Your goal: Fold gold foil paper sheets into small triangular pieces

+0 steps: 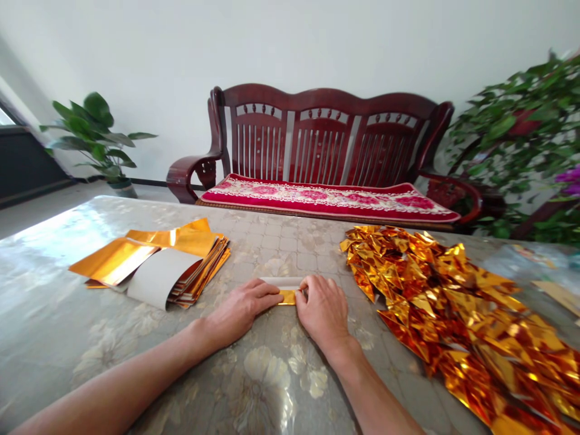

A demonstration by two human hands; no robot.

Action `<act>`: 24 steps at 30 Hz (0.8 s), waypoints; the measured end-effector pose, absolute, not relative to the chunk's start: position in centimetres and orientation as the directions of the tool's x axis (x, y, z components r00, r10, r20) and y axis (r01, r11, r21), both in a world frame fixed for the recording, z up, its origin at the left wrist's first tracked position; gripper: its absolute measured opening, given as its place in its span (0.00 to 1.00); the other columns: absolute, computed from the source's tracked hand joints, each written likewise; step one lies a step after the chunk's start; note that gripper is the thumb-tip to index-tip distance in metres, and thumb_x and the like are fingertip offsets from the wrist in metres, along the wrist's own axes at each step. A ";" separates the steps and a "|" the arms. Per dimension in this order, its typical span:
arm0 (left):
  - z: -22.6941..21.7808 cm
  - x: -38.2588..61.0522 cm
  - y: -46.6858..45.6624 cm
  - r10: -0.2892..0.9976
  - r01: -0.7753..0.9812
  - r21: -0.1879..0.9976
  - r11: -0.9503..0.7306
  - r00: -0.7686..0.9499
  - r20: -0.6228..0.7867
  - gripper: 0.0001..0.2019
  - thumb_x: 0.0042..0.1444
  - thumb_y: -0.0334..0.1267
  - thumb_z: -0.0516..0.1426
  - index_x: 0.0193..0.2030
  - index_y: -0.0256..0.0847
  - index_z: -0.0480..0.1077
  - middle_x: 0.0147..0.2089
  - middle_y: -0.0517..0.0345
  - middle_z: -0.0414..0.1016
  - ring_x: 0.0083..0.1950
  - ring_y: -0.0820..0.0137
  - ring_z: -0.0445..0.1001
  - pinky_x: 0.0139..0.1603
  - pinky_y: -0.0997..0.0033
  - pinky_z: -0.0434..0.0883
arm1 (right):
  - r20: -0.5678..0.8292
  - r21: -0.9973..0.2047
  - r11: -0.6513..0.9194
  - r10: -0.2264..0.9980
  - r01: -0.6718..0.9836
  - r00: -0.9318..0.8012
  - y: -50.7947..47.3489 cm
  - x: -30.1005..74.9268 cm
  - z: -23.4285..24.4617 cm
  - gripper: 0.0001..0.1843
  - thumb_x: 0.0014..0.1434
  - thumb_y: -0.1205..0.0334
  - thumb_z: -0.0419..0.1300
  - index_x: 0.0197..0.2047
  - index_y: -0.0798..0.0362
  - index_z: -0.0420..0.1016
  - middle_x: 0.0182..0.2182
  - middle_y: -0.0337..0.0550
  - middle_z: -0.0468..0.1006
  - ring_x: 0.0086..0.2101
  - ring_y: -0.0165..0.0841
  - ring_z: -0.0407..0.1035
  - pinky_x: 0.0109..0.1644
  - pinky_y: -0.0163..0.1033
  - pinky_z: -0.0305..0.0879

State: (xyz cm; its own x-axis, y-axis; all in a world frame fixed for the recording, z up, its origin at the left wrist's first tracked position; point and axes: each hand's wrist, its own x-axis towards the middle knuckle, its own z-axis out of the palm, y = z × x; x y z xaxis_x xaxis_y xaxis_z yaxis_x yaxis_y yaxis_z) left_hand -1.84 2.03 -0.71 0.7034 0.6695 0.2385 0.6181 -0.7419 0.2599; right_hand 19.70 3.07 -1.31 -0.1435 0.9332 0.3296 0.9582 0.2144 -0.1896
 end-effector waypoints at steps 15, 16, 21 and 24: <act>-0.6 -0.3 0.3 0.722 0.714 0.120 -0.690 0.666 0.187 0.17 0.63 0.30 0.52 0.59 0.38 0.66 0.51 0.51 0.71 0.50 0.61 0.66 0.57 0.59 0.69 | 0.397 -0.092 0.208 0.905 0.974 -0.155 2.1 18.4 -1.6 0.13 0.60 0.55 0.63 0.46 0.51 0.69 0.41 0.47 0.75 0.44 0.43 0.65 0.46 0.45 0.57; -0.6 -0.3 0.2 0.723 0.715 0.121 -0.689 0.666 0.183 0.17 0.62 0.30 0.52 0.58 0.38 0.66 0.51 0.51 0.71 0.51 0.61 0.66 0.58 0.59 0.69 | 0.394 -0.087 0.206 0.906 0.975 -0.156 2.0 18.2 -1.6 0.14 0.60 0.54 0.63 0.46 0.52 0.69 0.42 0.47 0.75 0.44 0.43 0.64 0.46 0.45 0.57; -0.2 -0.6 0.0 0.734 0.728 0.108 -0.677 0.658 0.170 0.18 0.61 0.30 0.53 0.59 0.40 0.66 0.54 0.52 0.72 0.52 0.61 0.68 0.58 0.57 0.69 | 0.375 -0.060 0.181 0.916 0.982 -0.145 2.1 18.7 -1.8 0.16 0.60 0.52 0.63 0.46 0.52 0.68 0.42 0.48 0.73 0.44 0.44 0.64 0.46 0.45 0.57; -0.3 -1.0 -0.4 0.739 0.741 0.071 -0.668 0.649 0.179 0.20 0.62 0.30 0.52 0.61 0.38 0.64 0.60 0.50 0.70 0.58 0.59 0.67 0.60 0.56 0.67 | 0.385 -0.034 0.165 0.913 0.986 -0.139 2.4 19.6 -2.0 0.17 0.60 0.52 0.63 0.46 0.52 0.68 0.41 0.49 0.73 0.43 0.44 0.64 0.46 0.46 0.57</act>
